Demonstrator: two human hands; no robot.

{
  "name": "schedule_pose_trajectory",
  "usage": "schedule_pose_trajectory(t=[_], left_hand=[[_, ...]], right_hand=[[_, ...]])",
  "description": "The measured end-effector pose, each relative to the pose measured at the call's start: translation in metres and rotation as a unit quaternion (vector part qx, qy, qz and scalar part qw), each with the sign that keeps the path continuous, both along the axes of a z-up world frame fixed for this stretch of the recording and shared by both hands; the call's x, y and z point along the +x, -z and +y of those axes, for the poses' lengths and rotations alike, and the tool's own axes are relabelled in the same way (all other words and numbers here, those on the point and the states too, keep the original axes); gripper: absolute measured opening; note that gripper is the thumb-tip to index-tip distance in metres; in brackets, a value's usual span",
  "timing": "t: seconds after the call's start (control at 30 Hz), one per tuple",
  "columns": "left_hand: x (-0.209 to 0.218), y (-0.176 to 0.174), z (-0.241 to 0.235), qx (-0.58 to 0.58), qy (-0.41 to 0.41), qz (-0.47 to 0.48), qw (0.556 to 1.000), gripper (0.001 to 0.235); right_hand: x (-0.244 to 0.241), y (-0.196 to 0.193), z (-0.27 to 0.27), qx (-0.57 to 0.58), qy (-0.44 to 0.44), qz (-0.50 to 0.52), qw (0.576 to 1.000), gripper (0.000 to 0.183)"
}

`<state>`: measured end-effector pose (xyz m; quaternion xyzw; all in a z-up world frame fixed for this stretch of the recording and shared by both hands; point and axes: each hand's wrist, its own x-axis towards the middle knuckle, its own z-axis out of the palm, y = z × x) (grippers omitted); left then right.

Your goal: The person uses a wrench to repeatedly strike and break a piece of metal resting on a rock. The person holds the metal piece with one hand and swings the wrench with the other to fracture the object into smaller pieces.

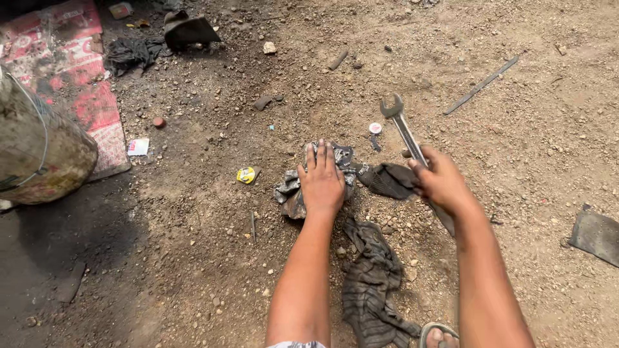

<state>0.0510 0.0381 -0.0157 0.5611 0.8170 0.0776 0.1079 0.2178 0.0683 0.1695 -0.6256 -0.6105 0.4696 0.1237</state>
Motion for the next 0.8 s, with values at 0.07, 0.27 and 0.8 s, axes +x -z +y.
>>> schedule_pose_trajectory(t=[0.07,0.27,0.8], left_hand=[[-0.011,0.005,-0.01,0.014,-0.01,0.005,1.0,0.064],[-0.007,0.008,0.003,0.054,-0.013,0.01,0.998,0.065],[-0.001,0.03,-0.004,0.077,0.001,0.003,0.997,0.062]], right_hand=[[0.007,-0.051,0.02,0.156,-0.02,-0.001,0.988,0.024],[-0.002,-0.029,0.033,0.534,-0.011,0.319,0.783,0.041],[0.021,0.02,0.055,0.55,0.085,0.358,0.75,0.038]])
